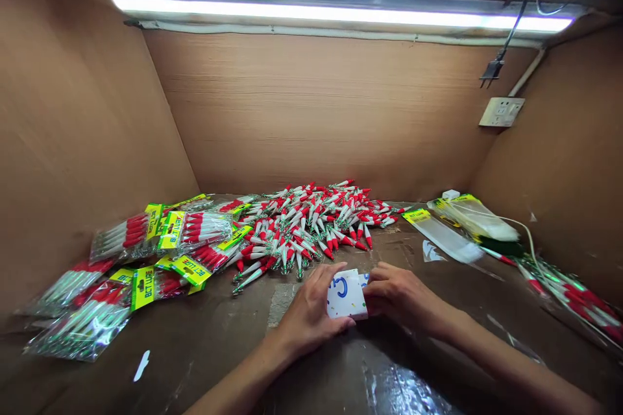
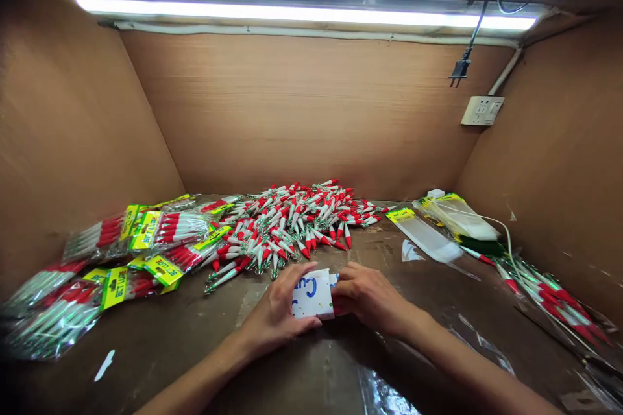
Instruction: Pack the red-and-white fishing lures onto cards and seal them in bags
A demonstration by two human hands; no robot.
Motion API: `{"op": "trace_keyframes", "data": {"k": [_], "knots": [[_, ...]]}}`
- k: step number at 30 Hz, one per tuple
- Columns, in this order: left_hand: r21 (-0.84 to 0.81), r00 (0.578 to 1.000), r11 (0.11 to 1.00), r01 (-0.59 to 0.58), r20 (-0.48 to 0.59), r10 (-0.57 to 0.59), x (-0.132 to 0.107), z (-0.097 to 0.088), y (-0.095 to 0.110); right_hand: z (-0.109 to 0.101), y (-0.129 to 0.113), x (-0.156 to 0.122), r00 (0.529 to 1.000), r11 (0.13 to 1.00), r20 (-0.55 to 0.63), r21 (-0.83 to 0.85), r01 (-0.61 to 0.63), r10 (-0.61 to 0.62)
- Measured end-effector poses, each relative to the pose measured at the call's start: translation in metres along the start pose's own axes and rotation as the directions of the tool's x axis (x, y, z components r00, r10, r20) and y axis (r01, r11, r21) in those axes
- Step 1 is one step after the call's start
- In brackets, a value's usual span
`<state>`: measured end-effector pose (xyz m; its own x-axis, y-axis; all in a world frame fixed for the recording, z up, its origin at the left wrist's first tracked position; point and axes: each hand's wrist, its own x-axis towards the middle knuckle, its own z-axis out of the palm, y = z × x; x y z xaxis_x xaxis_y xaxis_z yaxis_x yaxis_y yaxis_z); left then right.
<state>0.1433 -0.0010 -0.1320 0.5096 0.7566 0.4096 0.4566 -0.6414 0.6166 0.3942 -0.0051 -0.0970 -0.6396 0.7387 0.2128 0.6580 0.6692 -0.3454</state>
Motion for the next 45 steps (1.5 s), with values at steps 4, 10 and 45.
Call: {"op": "trace_keyframes", "data": {"k": [4,10,45], "knots": [[-0.001,1.0,1.0,-0.003,0.003,0.003,-0.001,-0.006,-0.005,-0.021,0.017,0.018,0.997,0.984,0.077,0.178,0.015,-0.029],[0.003,1.0,1.0,-0.009,0.009,0.009,-0.002,-0.009,-0.006,0.002,0.046,0.081,0.898,0.912,-0.213,-0.058,-0.406,0.386],[-0.008,0.999,1.0,-0.024,0.03,0.024,-0.003,0.0,-0.006,0.001,0.011,-0.002,0.999,0.999,-0.035,-0.034,0.003,-0.004]]}}
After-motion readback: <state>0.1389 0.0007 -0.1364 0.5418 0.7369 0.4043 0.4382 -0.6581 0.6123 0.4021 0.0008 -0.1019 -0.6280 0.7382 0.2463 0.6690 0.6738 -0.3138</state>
